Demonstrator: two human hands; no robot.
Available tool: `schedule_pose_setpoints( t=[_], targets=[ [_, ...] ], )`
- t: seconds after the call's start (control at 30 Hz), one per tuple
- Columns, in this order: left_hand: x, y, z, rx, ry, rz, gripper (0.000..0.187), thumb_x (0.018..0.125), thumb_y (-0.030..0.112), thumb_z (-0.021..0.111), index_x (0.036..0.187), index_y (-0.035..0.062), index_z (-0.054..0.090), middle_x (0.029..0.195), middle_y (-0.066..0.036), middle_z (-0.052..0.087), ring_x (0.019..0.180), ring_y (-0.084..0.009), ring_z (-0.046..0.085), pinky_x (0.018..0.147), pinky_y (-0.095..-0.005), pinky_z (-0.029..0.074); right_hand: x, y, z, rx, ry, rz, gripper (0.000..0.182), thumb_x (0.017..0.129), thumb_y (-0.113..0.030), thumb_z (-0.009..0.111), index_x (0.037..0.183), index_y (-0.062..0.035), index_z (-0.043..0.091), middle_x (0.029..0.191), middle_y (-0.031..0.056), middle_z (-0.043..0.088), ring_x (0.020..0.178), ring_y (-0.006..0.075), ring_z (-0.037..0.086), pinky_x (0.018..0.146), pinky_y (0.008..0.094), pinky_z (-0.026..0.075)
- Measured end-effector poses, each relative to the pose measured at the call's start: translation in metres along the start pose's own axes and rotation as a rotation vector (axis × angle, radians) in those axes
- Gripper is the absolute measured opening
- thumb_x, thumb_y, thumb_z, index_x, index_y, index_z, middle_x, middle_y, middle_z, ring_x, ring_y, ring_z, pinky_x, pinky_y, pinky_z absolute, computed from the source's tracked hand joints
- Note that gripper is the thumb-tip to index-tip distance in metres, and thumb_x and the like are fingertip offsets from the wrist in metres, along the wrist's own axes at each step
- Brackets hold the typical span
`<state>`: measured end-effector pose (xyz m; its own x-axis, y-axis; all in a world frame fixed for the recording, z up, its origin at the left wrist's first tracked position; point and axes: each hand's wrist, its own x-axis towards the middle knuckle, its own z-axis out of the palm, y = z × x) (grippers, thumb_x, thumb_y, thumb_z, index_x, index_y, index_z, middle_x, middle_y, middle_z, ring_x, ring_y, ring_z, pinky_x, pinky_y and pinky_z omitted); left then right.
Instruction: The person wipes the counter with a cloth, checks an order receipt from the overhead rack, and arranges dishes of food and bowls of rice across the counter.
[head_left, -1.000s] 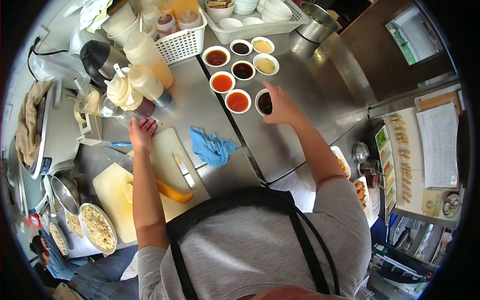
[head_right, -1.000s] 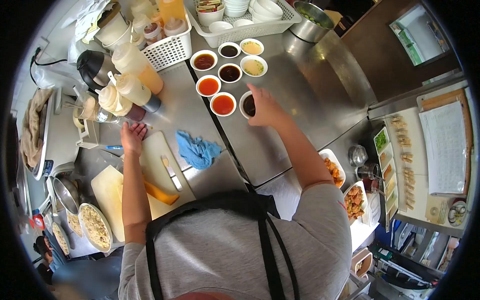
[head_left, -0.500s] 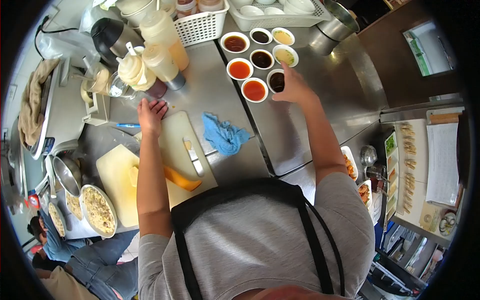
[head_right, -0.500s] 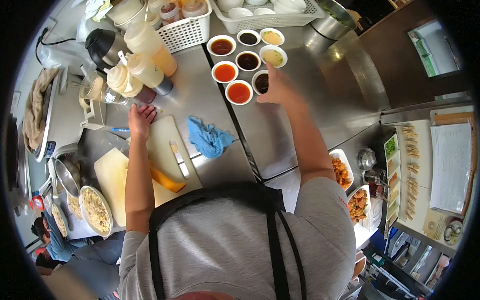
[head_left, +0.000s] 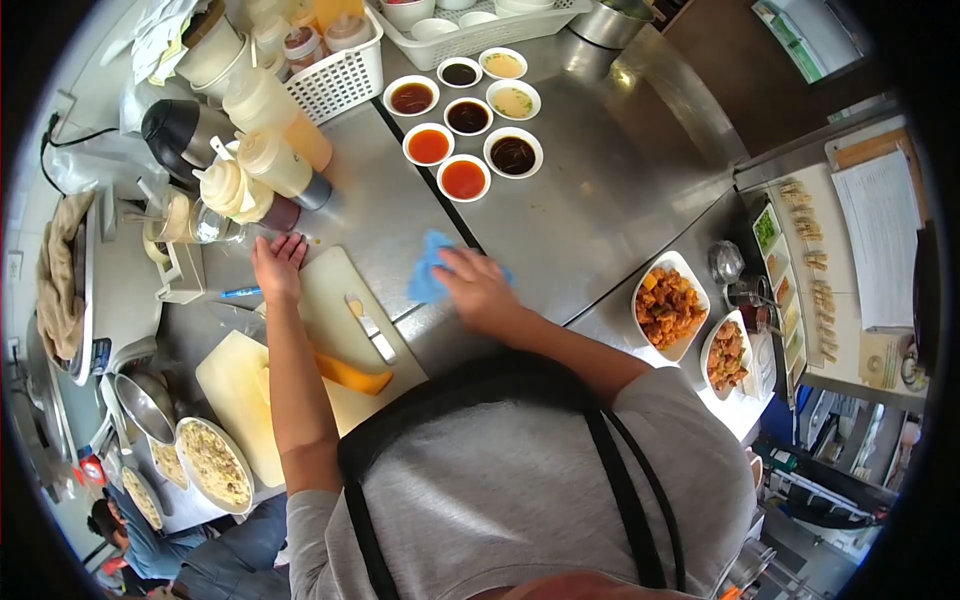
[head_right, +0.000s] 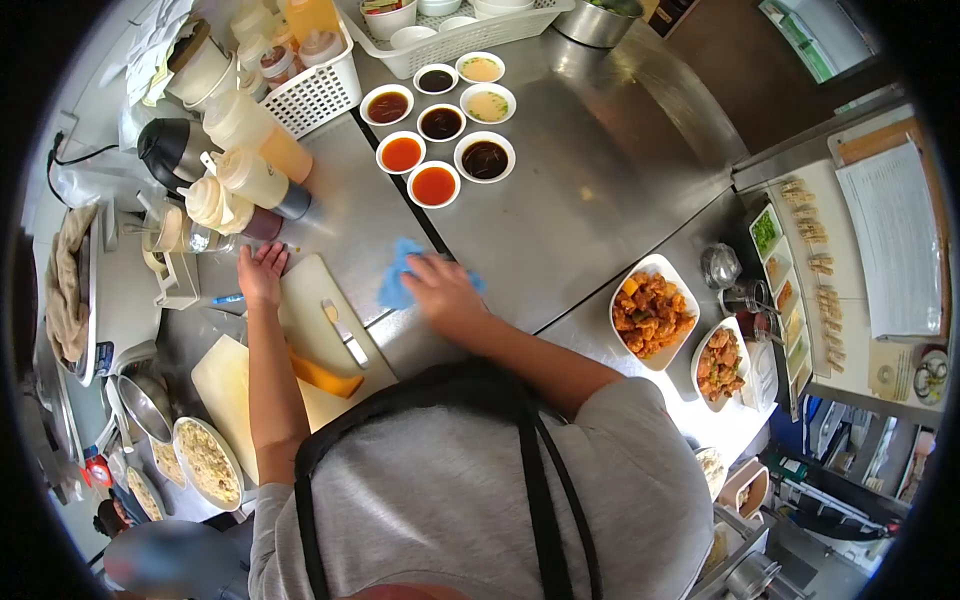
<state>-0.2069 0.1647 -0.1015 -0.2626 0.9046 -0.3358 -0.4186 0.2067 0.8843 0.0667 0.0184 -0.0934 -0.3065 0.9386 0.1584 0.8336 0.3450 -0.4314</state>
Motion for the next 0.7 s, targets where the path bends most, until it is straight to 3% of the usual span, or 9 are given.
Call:
schedule_pose_setpoints(
  t=[0.17, 0.23, 0.33, 0.5, 0.57, 0.67, 0.7],
  targets=[
    [0.000, -0.001, 0.001, -0.006, 0.014, -0.006, 0.050, 0.084, 0.032, 0.038, 0.121, 0.0037, 0.018, 0.100, -0.017, 0.041, 0.087, -0.0285, 0.050, 0.073, -0.0393, 0.045, -0.037, 0.101, -0.014, -0.052, 0.391, 0.438, 0.029, 0.072, -0.006, 0.044, 0.100, -0.0052, 0.051, 0.116, 0.0123, 0.041, 0.107, 0.0306, 0.038, 0.083, 0.0460, 0.033],
    [0.002, -0.002, -0.001, -0.006, -0.005, -0.005, 0.050, 0.084, 0.032, 0.038, 0.120, 0.0036, 0.018, 0.100, -0.017, 0.041, 0.087, -0.0286, 0.050, 0.074, -0.0393, 0.045, -0.028, 0.121, -0.048, -0.260, 0.500, 0.585, 0.030, 0.073, -0.011, 0.045, 0.102, -0.0066, 0.050, 0.116, 0.0122, 0.041, 0.109, 0.0296, 0.035, 0.085, 0.0458, 0.031],
    [0.005, -0.003, -0.002, -0.013, -0.009, -0.006, 0.048, 0.085, 0.032, 0.038, 0.119, 0.0034, 0.019, 0.101, -0.017, 0.040, 0.087, -0.0288, 0.050, 0.073, -0.0398, 0.045, -0.002, 0.147, -0.053, -0.348, 0.436, 0.643, 0.030, 0.073, -0.015, 0.046, 0.102, -0.0085, 0.052, 0.116, 0.0118, 0.042, 0.112, 0.0289, 0.033, 0.087, 0.0459, 0.029],
    [0.001, 0.000, 0.001, -0.004, 0.003, 0.004, 0.044, 0.084, 0.032, 0.039, 0.113, 0.0030, 0.022, 0.101, -0.018, 0.040, 0.086, -0.0289, 0.050, 0.071, -0.0398, 0.045, -0.003, 0.104, -0.013, -0.269, 0.270, 0.253, 0.022, 0.073, -0.019, 0.049, 0.091, -0.0107, 0.057, 0.113, 0.0116, 0.045, 0.108, 0.0279, 0.039, 0.087, 0.0450, 0.031],
    [0.001, -0.002, 0.001, -0.011, 0.003, 0.002, 0.043, 0.084, 0.032, 0.039, 0.112, 0.0031, 0.022, 0.101, -0.018, 0.040, 0.086, -0.0290, 0.050, 0.071, -0.0398, 0.046, -0.017, 0.070, 0.000, -0.058, 0.280, 0.022, 0.017, 0.072, -0.018, 0.050, 0.085, -0.0096, 0.059, 0.107, 0.0109, 0.049, 0.102, 0.0282, 0.045, 0.085, 0.0429, 0.033],
    [0.006, -0.003, -0.003, -0.033, -0.012, 0.001, 0.042, 0.084, 0.032, 0.039, 0.111, 0.0033, 0.023, 0.100, -0.018, 0.041, 0.086, -0.0289, 0.050, 0.070, -0.0399, 0.046, -0.024, 0.049, -0.020, 0.541, 0.177, 0.161, 0.014, 0.072, -0.016, 0.050, 0.081, -0.0088, 0.059, 0.103, 0.0091, 0.052, 0.098, 0.0291, 0.047, 0.084, 0.0416, 0.035],
    [0.007, -0.004, -0.003, -0.040, -0.010, 0.001, 0.042, 0.084, 0.032, 0.040, 0.110, 0.0034, 0.023, 0.099, -0.017, 0.041, 0.085, -0.0289, 0.050, 0.070, -0.0399, 0.046, -0.022, 0.057, -0.024, 0.489, 0.316, 0.247, 0.015, 0.071, -0.014, 0.050, 0.082, -0.0084, 0.059, 0.103, 0.0094, 0.052, 0.098, 0.0297, 0.047, 0.084, 0.0412, 0.035]
  ],
)
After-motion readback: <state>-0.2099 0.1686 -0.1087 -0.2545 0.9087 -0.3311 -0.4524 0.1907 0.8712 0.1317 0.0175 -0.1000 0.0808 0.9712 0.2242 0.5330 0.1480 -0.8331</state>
